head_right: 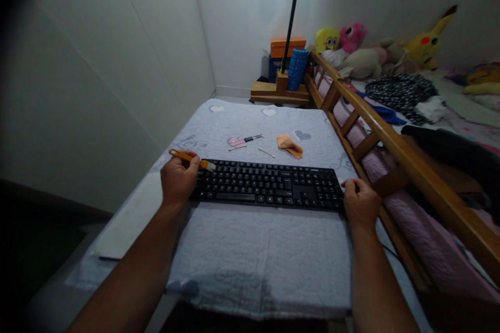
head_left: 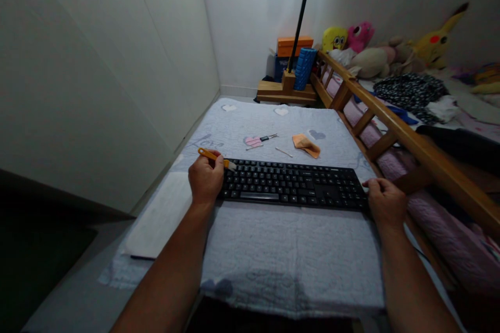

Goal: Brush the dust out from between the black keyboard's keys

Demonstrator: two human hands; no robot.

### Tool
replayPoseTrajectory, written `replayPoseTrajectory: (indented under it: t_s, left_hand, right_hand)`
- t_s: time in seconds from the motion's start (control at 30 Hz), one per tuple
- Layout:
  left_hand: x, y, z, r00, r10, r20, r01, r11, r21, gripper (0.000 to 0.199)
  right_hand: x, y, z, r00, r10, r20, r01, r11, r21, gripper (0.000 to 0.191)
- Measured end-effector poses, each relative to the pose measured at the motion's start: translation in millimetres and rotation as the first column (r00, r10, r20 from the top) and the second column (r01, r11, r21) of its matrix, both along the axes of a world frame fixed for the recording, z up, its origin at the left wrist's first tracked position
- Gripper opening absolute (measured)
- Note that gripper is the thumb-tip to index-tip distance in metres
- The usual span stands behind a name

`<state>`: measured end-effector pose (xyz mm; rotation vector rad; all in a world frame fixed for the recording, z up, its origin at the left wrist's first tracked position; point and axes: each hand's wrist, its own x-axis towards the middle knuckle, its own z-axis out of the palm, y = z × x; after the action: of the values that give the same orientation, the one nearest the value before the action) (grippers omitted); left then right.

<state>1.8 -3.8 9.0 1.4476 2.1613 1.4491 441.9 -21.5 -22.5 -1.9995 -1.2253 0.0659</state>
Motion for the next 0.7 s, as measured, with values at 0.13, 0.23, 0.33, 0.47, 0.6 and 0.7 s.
replayPoseTrajectory:
  t_s: [0.13, 0.23, 0.33, 0.47, 0.6, 0.7]
  left_hand:
    - [-6.0, -0.6, 0.0, 0.999, 0.025, -0.041, -0.025, 1.0, -0.007, 0.023]
    - [-10.8, -0.8, -0.6, 0.993, 0.06, -0.1, -0.061, 0.998, -0.004, 0.024]
    - [-15.2, -1.0, -0.2, 0.987, 0.091, -0.134, -0.093, 0.996, -0.009, 0.026]
    - [-18.9, -1.6, 2.2, 0.984, 0.116, -0.136, -0.117, 0.993, 0.0, 0.028]
    - [-17.7, -2.7, 3.8, 0.987, 0.138, -0.086, -0.136, 0.99, 0.032, 0.032]
    - [-12.3, -2.9, 3.4, 0.996, 0.056, 0.069, -0.06, 0.997, 0.054, 0.038]
  right_hand:
    - [-0.3, 0.7, 0.1, 1.0, -0.001, -0.003, 0.001, 1.0, 0.006, 0.034]
    - [-0.3, 1.5, -0.1, 1.0, 0.001, 0.0, -0.001, 1.0, 0.028, 0.033]
    - [0.3, 2.0, -0.6, 1.0, 0.003, 0.009, -0.004, 0.999, 0.039, 0.033]
    - [1.2, 2.0, -1.0, 1.0, 0.002, 0.007, -0.002, 0.999, 0.039, 0.032]
    - [1.6, 1.9, -1.3, 1.0, 0.001, 0.008, -0.001, 1.0, 0.029, 0.033]
    - [1.0, 1.9, -1.0, 1.0, 0.002, 0.001, -0.002, 1.0, 0.027, 0.033]
